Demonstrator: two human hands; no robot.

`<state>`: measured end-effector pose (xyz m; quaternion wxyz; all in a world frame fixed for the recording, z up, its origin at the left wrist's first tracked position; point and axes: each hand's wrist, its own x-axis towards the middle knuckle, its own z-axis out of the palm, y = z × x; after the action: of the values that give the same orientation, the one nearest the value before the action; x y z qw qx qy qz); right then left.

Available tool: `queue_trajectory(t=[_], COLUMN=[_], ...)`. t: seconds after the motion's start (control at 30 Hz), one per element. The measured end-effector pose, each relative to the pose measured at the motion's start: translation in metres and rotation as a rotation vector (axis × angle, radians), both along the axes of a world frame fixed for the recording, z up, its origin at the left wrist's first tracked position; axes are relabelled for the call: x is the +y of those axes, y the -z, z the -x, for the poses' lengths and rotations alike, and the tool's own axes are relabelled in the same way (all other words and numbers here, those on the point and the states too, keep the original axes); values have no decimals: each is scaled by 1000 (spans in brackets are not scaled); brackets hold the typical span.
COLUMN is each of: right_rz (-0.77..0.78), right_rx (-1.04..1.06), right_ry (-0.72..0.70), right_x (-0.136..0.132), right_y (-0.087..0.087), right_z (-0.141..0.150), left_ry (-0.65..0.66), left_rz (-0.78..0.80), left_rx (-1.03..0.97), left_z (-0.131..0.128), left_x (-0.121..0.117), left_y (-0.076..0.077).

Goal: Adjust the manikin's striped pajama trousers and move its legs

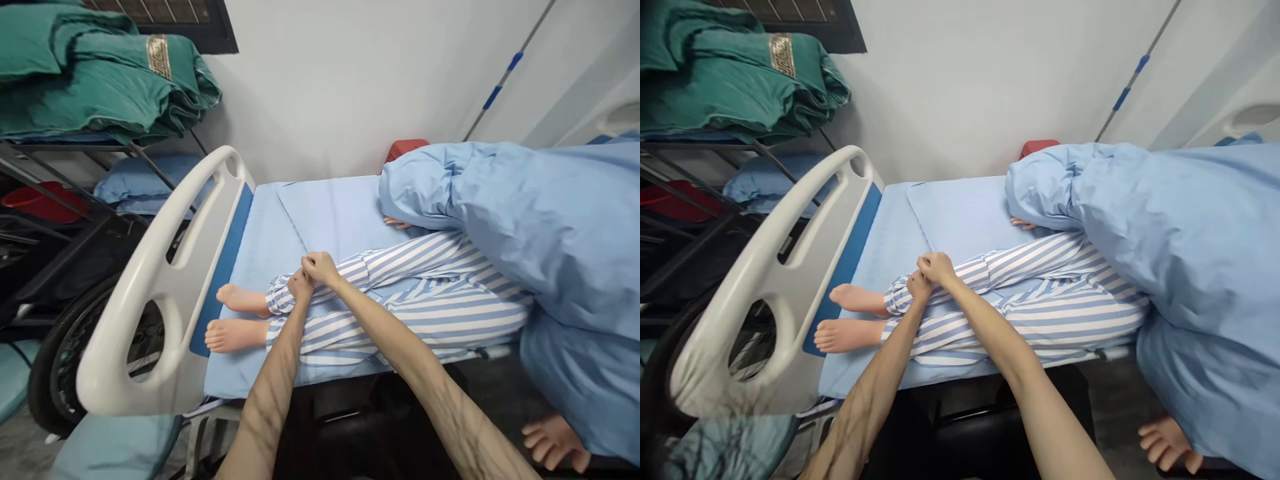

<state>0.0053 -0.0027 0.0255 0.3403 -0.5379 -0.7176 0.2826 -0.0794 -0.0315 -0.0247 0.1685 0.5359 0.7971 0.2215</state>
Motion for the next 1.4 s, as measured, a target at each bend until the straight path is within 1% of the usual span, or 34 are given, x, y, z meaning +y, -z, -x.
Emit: queue_trajectory(t=[0.07, 0.1, 0.13, 0.2, 0.3, 0.33, 0.4, 0.5, 0.57, 0.6, 0.67, 0.73, 0.8, 0.87, 0.93, 1.0, 1.07, 1.13, 1.2, 1.3, 1.4], right_rz=[-90, -114, -119, -81, -21, -14, -18, -22, -29, -33, -43, -37, -22, -37, -103, -165, -147, -84, -46, -37, -16], right_rx=[-94, -120, -140, -179, -240, -253, -254, -195, -126, -83, 18, 121, 191, 210, 197, 179, 148, 116, 114, 185, 295], right_ry=[-5, 16, 42, 82, 140, 161, 185, 164, 156, 159, 172, 178, 170, 161, 177, 216, 238, 252, 267, 296, 280], right_x=[6, 9, 11, 13, 12, 11, 9, 11, 14, 16, 20, 22, 22, 19, 16, 17, 21, 27, 31, 34, 37], right_y=[-14, -16, -13, 2, 36, 45, 55, 54, 52, 53, 56, 61, 61, 57, 50, 45, 46, 50, 55, 58, 57], right_z=[-9, -14, -18, -25, -29, -29, -28, -30, -34, -37, -40, -41, -41, -42, -46, -54, -63, -70, -74, -76, -79], left_ry=[-43, -73, -99, -129, -124, -120, -106, -72, -46, -36, -45, -74, -88, -79, -77, -91, -103, -97, -84, -91, -91], left_rz=[-5, -13, -26, -62, -113, -120, -130, -220, -318, -341, -329, -278, -242, -212, -199, -218, -260, -289, -288, -280, -369], left_rx=[8, 12, 16, 21, 31, 32, 13, -80, -171, -207, -219, -169, -130, -134, -142, -139, -128, -125, -132, -165, -271], left_z=[-4, -6, -8, -11, -12, -11, -10, -15, -24, -30, -41, -49, -52, -52, -51, -51, -52, -53, -54, -57, -67], left_x=[2, 2, 2, 2, 3, 4, 8, 18, 25, 27, 30, 31, 30, 29, 29, 30, 29, 28, 26, 30, 44], left_y=[-1, -1, 0, 3, 9, 10, 9, 3, 0, 1, 4, 9, 12, 13, 14, 15, 17, 18, 15, 4, -7])
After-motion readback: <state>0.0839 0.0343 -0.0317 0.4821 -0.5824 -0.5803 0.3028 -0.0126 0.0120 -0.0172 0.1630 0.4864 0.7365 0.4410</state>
